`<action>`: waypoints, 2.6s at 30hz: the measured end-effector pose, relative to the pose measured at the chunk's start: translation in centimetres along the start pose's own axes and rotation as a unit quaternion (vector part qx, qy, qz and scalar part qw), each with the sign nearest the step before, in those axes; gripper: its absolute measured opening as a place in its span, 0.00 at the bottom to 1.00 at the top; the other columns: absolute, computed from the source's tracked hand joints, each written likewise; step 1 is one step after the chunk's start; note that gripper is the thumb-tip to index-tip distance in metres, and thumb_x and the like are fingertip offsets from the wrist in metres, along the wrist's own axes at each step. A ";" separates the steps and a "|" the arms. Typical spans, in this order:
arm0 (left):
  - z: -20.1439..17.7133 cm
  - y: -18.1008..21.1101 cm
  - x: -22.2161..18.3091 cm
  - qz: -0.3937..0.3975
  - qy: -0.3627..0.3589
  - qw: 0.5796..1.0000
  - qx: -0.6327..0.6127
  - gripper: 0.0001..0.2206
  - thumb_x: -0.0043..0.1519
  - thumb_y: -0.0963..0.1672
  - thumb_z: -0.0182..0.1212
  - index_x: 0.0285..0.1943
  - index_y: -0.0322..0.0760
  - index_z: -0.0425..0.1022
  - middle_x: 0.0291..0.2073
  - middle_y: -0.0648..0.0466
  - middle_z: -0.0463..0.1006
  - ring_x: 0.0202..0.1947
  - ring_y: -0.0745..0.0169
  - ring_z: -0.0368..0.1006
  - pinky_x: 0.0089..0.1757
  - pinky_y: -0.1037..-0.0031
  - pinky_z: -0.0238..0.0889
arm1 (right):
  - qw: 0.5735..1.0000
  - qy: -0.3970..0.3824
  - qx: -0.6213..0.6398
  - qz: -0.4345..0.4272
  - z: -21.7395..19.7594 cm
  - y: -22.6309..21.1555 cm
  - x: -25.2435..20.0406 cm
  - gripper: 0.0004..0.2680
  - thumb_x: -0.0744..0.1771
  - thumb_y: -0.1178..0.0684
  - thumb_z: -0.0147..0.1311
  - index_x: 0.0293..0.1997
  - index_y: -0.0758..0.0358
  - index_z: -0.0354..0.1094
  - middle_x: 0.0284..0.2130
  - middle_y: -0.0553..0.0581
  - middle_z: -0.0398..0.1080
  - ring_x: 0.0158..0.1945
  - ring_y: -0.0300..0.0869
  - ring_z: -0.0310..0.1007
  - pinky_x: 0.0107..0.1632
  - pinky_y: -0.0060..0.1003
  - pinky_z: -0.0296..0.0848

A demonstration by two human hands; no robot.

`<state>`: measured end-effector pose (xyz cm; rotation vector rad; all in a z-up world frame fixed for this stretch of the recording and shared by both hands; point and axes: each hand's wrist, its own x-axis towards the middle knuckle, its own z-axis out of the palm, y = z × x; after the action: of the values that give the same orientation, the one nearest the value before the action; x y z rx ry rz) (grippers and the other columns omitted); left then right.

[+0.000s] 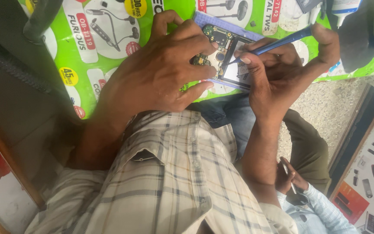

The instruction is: The person is repairing a mobile phone motherboard. They use a blue screwdriver to unscrew and remove a metal bracket from the circuit board, then use their fingers to disconnect a small ribbon cable connector.

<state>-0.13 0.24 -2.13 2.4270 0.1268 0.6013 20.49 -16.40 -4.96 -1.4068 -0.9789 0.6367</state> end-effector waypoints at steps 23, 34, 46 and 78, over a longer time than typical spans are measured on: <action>-0.3 0.1 0.2 -0.005 -0.009 1.000 0.003 0.09 0.61 0.46 0.73 0.46 0.40 0.84 0.52 0.54 0.76 0.59 0.56 0.67 0.60 0.47 0.46 | 0.998 0.028 -0.021 -0.052 -0.2 0.9 -0.5 0.31 0.76 0.71 0.62 0.76 0.45 0.35 0.43 0.67 0.71 0.44 0.48 0.78 0.51 0.35 0.80; -0.3 0.3 0.3 -0.008 -0.003 1.000 -0.007 0.07 0.63 0.45 0.72 0.44 0.39 0.85 0.51 0.53 0.76 0.58 0.56 0.68 0.59 0.47 0.46 | 1.000 0.012 -0.017 -0.014 -0.1 0.3 -1.1 0.30 0.76 0.69 0.64 0.75 0.47 0.36 0.42 0.66 0.72 0.44 0.47 0.77 0.51 0.33 0.78; -0.4 0.1 0.3 -0.002 0.001 1.000 -0.002 0.04 0.61 0.43 0.70 0.41 0.38 0.83 0.50 0.54 0.76 0.58 0.56 0.67 0.59 0.48 0.47 | 0.999 0.008 -0.020 -0.037 0.1 0.2 -0.4 0.29 0.76 0.70 0.62 0.75 0.48 0.36 0.43 0.68 0.72 0.45 0.50 0.79 0.52 0.37 0.81; -0.1 -0.2 0.2 -0.001 -0.001 1.000 -0.010 0.06 0.58 0.44 0.71 0.40 0.39 0.83 0.50 0.54 0.75 0.59 0.58 0.68 0.61 0.48 0.45 | 0.998 0.021 -0.027 -0.047 -0.2 0.8 -0.5 0.30 0.77 0.72 0.61 0.76 0.46 0.36 0.43 0.67 0.72 0.44 0.49 0.78 0.52 0.38 0.81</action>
<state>-0.03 0.48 -2.06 2.4088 0.1215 0.5960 20.51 -16.87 -5.84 -1.4069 -1.0282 0.5125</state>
